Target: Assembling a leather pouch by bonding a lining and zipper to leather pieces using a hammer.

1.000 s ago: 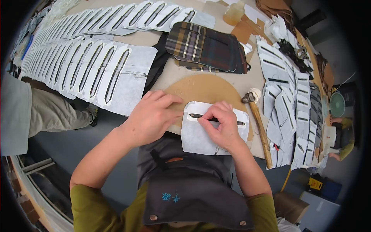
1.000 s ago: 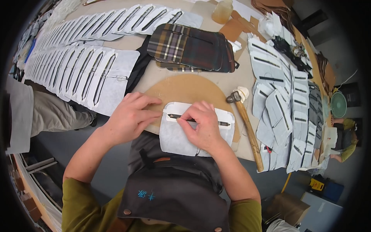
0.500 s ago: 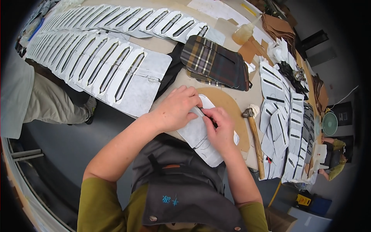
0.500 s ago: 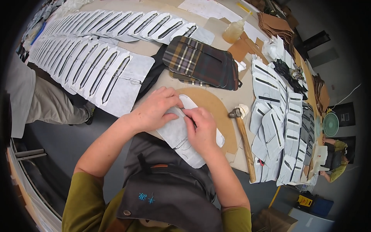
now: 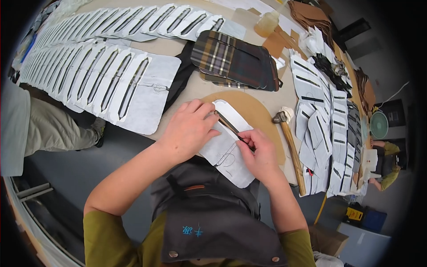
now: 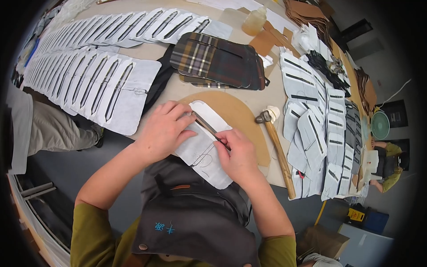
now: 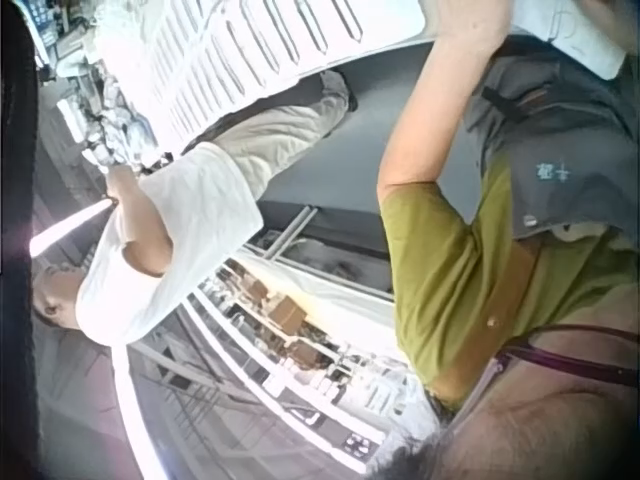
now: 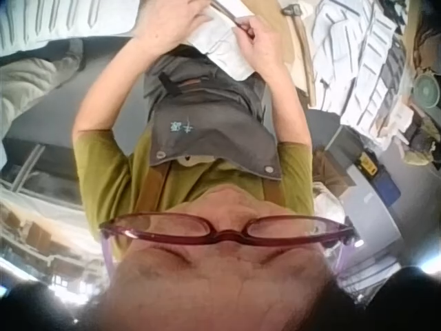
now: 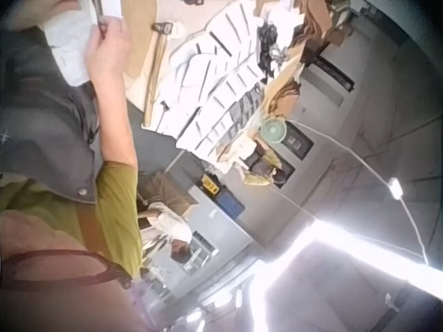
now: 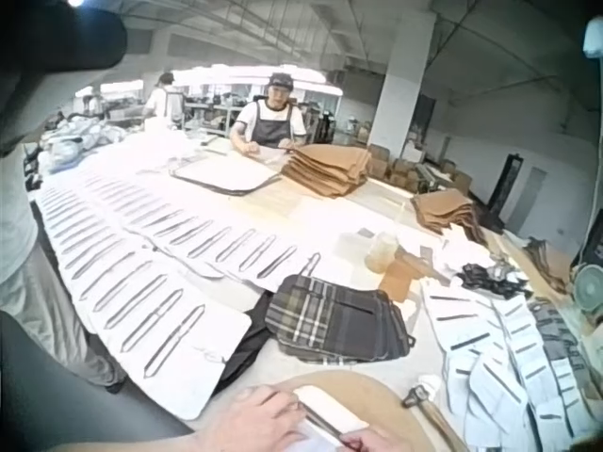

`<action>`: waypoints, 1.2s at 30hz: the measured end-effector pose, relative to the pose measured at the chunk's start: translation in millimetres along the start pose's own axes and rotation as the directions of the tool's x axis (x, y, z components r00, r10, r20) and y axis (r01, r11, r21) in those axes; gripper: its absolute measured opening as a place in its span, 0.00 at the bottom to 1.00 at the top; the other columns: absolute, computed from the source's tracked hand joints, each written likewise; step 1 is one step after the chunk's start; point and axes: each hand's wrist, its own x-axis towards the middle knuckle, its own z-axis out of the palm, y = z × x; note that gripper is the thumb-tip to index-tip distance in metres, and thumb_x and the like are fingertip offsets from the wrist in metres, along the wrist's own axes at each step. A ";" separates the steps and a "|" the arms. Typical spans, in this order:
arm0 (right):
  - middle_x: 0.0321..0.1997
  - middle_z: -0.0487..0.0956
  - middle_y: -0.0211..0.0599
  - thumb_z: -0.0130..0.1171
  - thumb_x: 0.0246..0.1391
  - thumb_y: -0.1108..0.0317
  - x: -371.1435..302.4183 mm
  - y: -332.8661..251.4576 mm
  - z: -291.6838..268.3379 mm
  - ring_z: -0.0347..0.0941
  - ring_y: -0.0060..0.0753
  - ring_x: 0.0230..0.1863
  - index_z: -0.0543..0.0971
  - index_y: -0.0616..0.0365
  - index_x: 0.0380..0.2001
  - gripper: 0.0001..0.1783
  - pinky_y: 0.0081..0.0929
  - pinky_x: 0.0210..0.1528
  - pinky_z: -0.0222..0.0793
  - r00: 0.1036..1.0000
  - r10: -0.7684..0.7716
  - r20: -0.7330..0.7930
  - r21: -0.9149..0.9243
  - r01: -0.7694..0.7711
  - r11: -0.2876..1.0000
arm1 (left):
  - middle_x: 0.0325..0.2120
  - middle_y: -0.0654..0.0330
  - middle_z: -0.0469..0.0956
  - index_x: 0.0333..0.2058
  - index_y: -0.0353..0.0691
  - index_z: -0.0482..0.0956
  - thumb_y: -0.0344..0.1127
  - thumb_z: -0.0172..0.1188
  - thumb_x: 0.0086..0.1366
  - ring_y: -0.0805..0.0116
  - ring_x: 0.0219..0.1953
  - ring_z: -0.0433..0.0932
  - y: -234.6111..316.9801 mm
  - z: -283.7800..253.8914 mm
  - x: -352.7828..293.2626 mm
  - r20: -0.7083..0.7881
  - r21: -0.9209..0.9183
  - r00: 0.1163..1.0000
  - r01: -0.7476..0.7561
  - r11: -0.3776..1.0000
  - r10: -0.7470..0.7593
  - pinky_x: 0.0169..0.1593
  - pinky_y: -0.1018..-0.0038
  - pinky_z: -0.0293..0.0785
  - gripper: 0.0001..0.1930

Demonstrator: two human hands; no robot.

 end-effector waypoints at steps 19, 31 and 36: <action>0.38 0.77 0.36 0.62 0.45 0.80 -7.8 3.7 12.9 0.75 0.42 0.39 0.84 0.59 0.39 0.15 0.37 0.40 0.71 0.941 -0.325 -0.097 -0.297 0.284 0.912 | 0.41 0.62 0.78 0.43 0.42 0.83 0.33 0.67 0.58 0.60 0.48 0.75 25.7 23.0 0.3 0.014 -0.017 0.998 -0.058 0.998 0.059 0.57 0.61 0.70 0.13; 0.41 0.77 0.39 0.61 0.45 0.80 -21.5 16.7 3.3 0.75 0.45 0.41 0.83 0.59 0.42 0.18 0.39 0.43 0.72 0.972 -0.210 -0.101 -0.113 0.199 0.973 | 0.49 0.59 0.78 0.52 0.42 0.82 0.42 0.69 0.59 0.60 0.57 0.74 44.3 20.5 -8.2 -0.030 0.064 1.000 -0.005 0.998 0.007 0.66 0.57 0.63 0.22; 0.41 0.77 0.37 0.61 0.43 0.82 -21.8 6.5 3.3 0.75 0.44 0.41 0.83 0.59 0.42 0.19 0.38 0.41 0.71 0.956 -0.280 -0.088 -0.235 0.253 0.938 | 0.48 0.59 0.78 0.49 0.44 0.84 0.37 0.68 0.57 0.59 0.53 0.75 53.5 24.7 -7.5 -0.024 0.115 0.999 -0.038 0.993 0.041 0.62 0.57 0.66 0.19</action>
